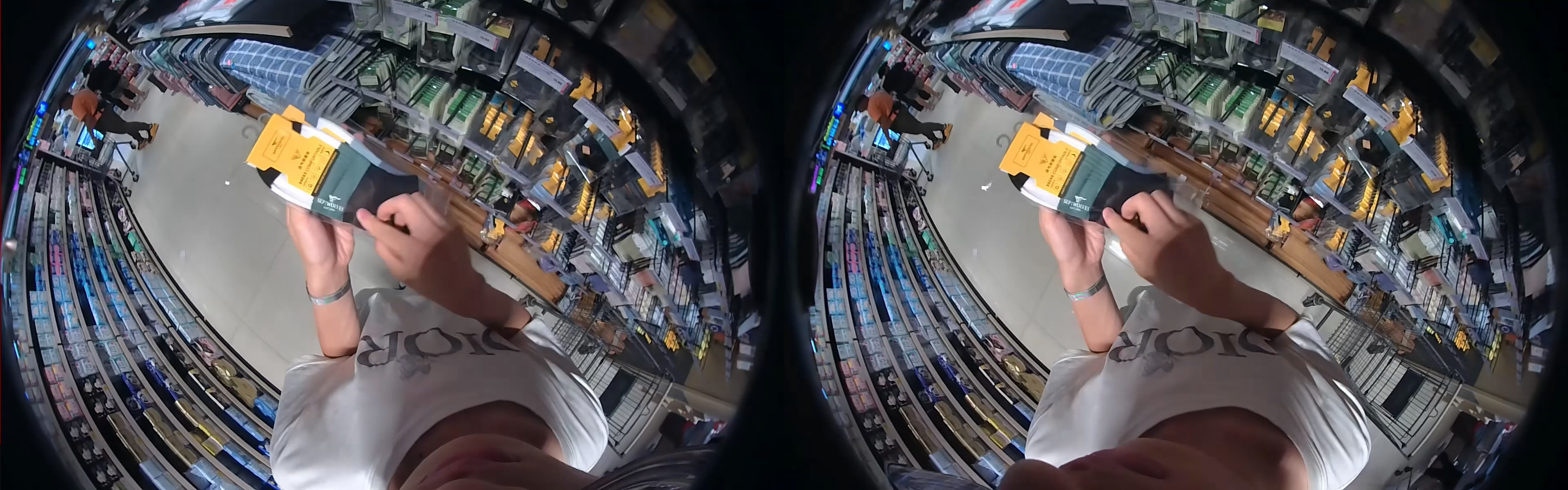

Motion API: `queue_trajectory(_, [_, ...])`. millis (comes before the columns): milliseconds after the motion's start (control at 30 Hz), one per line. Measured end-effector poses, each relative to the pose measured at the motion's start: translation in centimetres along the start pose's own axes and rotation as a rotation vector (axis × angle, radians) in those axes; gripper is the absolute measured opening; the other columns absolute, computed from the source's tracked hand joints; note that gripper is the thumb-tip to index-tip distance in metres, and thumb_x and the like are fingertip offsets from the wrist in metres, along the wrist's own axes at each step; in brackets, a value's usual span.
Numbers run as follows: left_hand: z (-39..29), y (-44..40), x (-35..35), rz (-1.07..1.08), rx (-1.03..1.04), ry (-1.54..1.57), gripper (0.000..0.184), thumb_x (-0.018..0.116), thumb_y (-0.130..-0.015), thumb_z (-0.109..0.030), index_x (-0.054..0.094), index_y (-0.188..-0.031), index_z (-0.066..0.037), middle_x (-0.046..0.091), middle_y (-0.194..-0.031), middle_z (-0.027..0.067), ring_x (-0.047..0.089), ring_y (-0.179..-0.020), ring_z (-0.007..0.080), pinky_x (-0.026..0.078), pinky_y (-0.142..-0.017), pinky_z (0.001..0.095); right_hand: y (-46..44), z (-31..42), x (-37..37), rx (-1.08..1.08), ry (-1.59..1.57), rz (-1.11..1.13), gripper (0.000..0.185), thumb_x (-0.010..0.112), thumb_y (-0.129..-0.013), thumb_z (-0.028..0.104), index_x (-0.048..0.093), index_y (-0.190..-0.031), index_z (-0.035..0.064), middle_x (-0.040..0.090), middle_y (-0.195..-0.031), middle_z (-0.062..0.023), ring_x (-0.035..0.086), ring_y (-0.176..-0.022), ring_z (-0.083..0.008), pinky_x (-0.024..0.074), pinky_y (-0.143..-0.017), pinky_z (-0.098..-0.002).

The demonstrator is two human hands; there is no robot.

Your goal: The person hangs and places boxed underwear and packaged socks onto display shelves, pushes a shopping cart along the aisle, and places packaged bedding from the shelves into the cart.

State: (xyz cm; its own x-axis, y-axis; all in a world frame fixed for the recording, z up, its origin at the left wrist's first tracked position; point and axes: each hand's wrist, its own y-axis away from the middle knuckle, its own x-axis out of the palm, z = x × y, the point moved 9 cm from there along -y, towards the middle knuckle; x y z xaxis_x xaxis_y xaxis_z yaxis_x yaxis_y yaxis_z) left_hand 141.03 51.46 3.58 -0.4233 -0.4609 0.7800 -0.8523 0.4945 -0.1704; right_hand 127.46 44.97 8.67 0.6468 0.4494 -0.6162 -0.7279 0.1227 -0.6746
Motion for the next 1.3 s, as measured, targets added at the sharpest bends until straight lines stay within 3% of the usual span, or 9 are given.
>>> queue_trajectory(267, [0.4,0.8,1.0,0.065,-0.011,0.185,0.068,0.033,-0.107,-0.049,0.033,-0.149,0.004,0.046,-0.144,0.0332,0.051,-0.132,0.0437,0.047,-0.109,0.0503,0.9,0.0,2.0,0.142,-0.151,0.045,0.035,0.070,-0.078,-0.001,0.070,-0.114,-0.0007,0.057,-0.094,-0.0064,0.060,-0.075,-0.0198,0.0512,-0.063,-0.0313])
queue_trajectory(500, [1.4,0.6,-1.9,0.001,-0.088,-0.021,0.059,0.038,-0.107,-0.036,0.033,-0.148,0.006,0.047,-0.142,0.0367,0.055,-0.128,0.0416,0.051,-0.105,0.0499,2.1,-0.8,2.8,0.205,-0.230,0.241,0.036,0.071,-0.081,0.009,0.068,-0.116,0.0001,0.054,-0.095,-0.0058,0.063,-0.085,-0.0236,0.0558,-0.068,-0.0345])
queue_trajectory(533, [1.1,0.7,-2.2,-0.015,-0.075,0.022,0.052,0.042,-0.106,-0.028,0.037,-0.145,0.007,0.051,-0.138,0.0354,0.059,-0.124,0.0405,0.054,-0.102,0.0484,2.4,-0.7,3.0,0.221,-0.221,0.268,0.036,0.071,-0.082,0.010,0.068,-0.116,0.0009,0.055,-0.096,-0.0055,0.064,-0.086,-0.0238,0.0559,-0.069,-0.0345])
queue_trajectory(700, [0.5,1.6,-4.8,-0.131,-0.046,-0.093,0.043,0.047,-0.105,-0.018,0.045,-0.138,0.008,0.059,-0.131,0.0298,0.065,-0.116,0.0362,0.057,-0.097,0.0447,2.9,-0.6,3.3,0.272,-0.334,0.381,0.032,0.074,-0.085,0.015,0.069,-0.115,0.0056,0.059,-0.100,-0.0046,0.063,-0.088,-0.0241,0.0555,-0.070,-0.0345])
queue_trajectory(900, [-0.7,3.1,-5.5,-0.125,-0.069,-0.239,0.038,0.057,-0.102,-0.013,0.050,-0.133,0.006,0.066,-0.123,0.0182,0.069,-0.109,0.0270,0.058,-0.093,0.0396,-3.8,-3.2,-2.0,0.204,-0.348,0.055,0.023,0.079,-0.083,0.017,0.073,-0.104,0.0072,0.064,-0.104,-0.0046,0.062,-0.095,-0.0242,0.0533,-0.077,-0.0361])
queue_trajectory(1000, [-1.0,3.8,-4.5,-0.089,-0.129,-0.272,0.037,0.060,-0.101,-0.014,0.052,-0.131,0.006,0.067,-0.122,0.0171,0.069,-0.107,0.0243,0.059,-0.091,0.0380,-8.9,-2.5,-3.2,-0.069,-0.164,-0.053,0.025,0.080,-0.083,0.024,0.074,-0.101,0.0074,0.065,-0.106,-0.0051,0.060,-0.102,-0.0254,0.0507,-0.086,-0.0393])
queue_trajectory(1100, [-1.0,4.0,-3.9,-0.057,-0.177,-0.221,0.034,0.060,-0.101,-0.013,0.054,-0.128,0.006,0.068,-0.119,0.0171,0.070,-0.105,0.0228,0.059,-0.089,0.0355,-11.6,-3.2,-1.1,-0.084,-0.246,0.124,0.025,0.079,-0.083,0.022,0.074,-0.101,0.0060,0.066,-0.110,-0.0073,0.060,-0.111,-0.0281,0.0466,-0.098,-0.0370])
queue_trajectory(1233, [-1.1,3.9,-3.1,-0.045,-0.203,-0.196,0.034,0.060,-0.101,-0.013,0.054,-0.128,0.007,0.068,-0.121,0.0181,0.070,-0.106,0.0238,0.060,-0.090,0.0360,-13.6,-4.1,2.1,0.004,-0.368,0.461,0.024,0.078,-0.083,0.024,0.075,-0.094,0.0035,0.069,-0.115,-0.0107,0.064,-0.111,-0.0268,0.0487,-0.095,-0.0347])
queue_trajectory(1300, [-1.0,3.8,-3.0,-0.040,-0.218,-0.192,0.034,0.060,-0.101,-0.013,0.054,-0.128,0.008,0.068,-0.121,0.0185,0.070,-0.106,0.0241,0.060,-0.090,0.0362,-13.9,-4.2,2.8,0.014,-0.430,0.477,0.025,0.076,-0.084,0.025,0.076,-0.092,0.0013,0.073,-0.102,-0.0113,0.069,-0.099,-0.0217,0.0517,-0.087,-0.0327])
